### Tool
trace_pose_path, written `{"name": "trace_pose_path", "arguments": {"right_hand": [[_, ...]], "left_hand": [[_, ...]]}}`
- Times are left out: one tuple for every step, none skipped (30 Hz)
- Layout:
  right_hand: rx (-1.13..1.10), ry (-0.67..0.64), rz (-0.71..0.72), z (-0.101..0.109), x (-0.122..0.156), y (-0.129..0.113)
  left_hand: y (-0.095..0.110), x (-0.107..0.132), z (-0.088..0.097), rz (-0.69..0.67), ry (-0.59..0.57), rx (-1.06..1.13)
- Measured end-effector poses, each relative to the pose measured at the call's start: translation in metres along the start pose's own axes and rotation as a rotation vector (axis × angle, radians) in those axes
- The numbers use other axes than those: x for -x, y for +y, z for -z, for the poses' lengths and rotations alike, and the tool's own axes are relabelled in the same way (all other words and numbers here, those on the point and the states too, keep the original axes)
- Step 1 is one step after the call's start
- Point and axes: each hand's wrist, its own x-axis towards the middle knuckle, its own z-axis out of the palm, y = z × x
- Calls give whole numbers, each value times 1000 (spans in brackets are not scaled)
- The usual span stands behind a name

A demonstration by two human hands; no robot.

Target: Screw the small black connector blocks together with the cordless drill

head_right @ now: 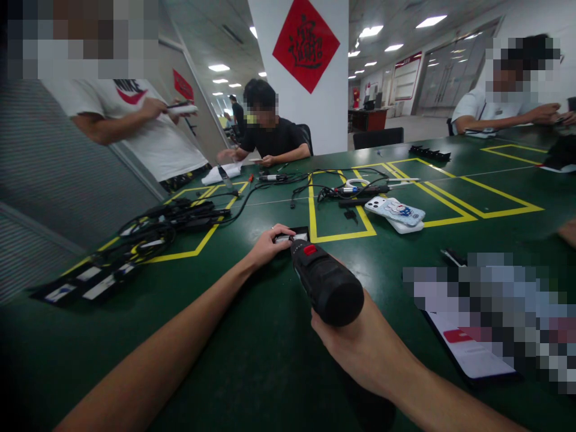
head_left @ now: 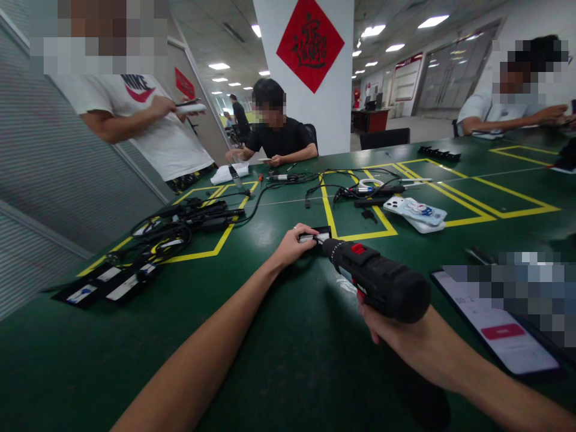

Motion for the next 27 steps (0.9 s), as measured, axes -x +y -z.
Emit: {"name": "trace_pose_path", "arguments": {"right_hand": [[4,3,-2,0,0,0],[10,-1,-7,0,0,0],[17,-12,-16,0,0,1],[23,-26,-27,0,0,2],[27,-38,-39,-1,0,2],[24,-50,-48,-1,-1,3],[16,-59,-50,-1,-1,4],[6,-62,-46,-2,-1,4],[-4,-59,-35,-2,-1,5],[-12,-49,-22,-2,-1,6],[-14,-37,-12,-2,0,6],[-13,-26,-5,-2,0,6],[-10,-19,-3,-2,0,6],[-7,-19,-9,-2,0,7],[-4,-24,-20,-2,0,7],[4,-32,-33,-2,0,7],[15,-41,-46,-1,0,7],[29,-51,-58,-1,-1,7],[45,-62,-67,-1,-1,6],[61,-72,-73,0,-1,6],[74,-79,-75,0,-1,5],[84,-84,-79,0,-1,4],[91,-88,-85,0,-1,4],[96,-88,-89,0,-1,3],[96,-87,-93,0,-1,3],[93,-84,-92,0,-1,4],[87,-79,-86,-1,-1,5]], "left_hand": [[0,0,0,9,0,0],[-1,0,0,14,1,1],[-1,0,-1,17,2,1],[-2,-1,-1,17,4,2],[-2,-1,-1,15,6,3],[-3,-1,-1,13,9,5],[-3,-1,-1,9,11,8],[-3,-1,-1,4,15,13],[-3,-1,-1,-2,17,19],[-3,0,-1,-8,18,25],[-3,0,-1,-12,17,31],[-2,0,-1,-14,15,36],[-2,0,-1,-15,12,40],[-2,0,-1,-14,10,43],[-2,0,-1,-15,9,46],[-2,0,-1,-16,9,47],[-2,0,-1,-16,10,48],[-2,0,-1,-15,11,48],[-2,0,0,-13,12,48],[-2,0,0,-8,13,47],[-2,0,0,-3,13,46],[-2,0,0,0,13,45],[-2,0,0,-1,13,44],[-2,0,0,-4,14,43],[-2,0,0,-8,16,43],[-2,0,0,-13,18,44],[-2,0,0,-20,22,46]]}}
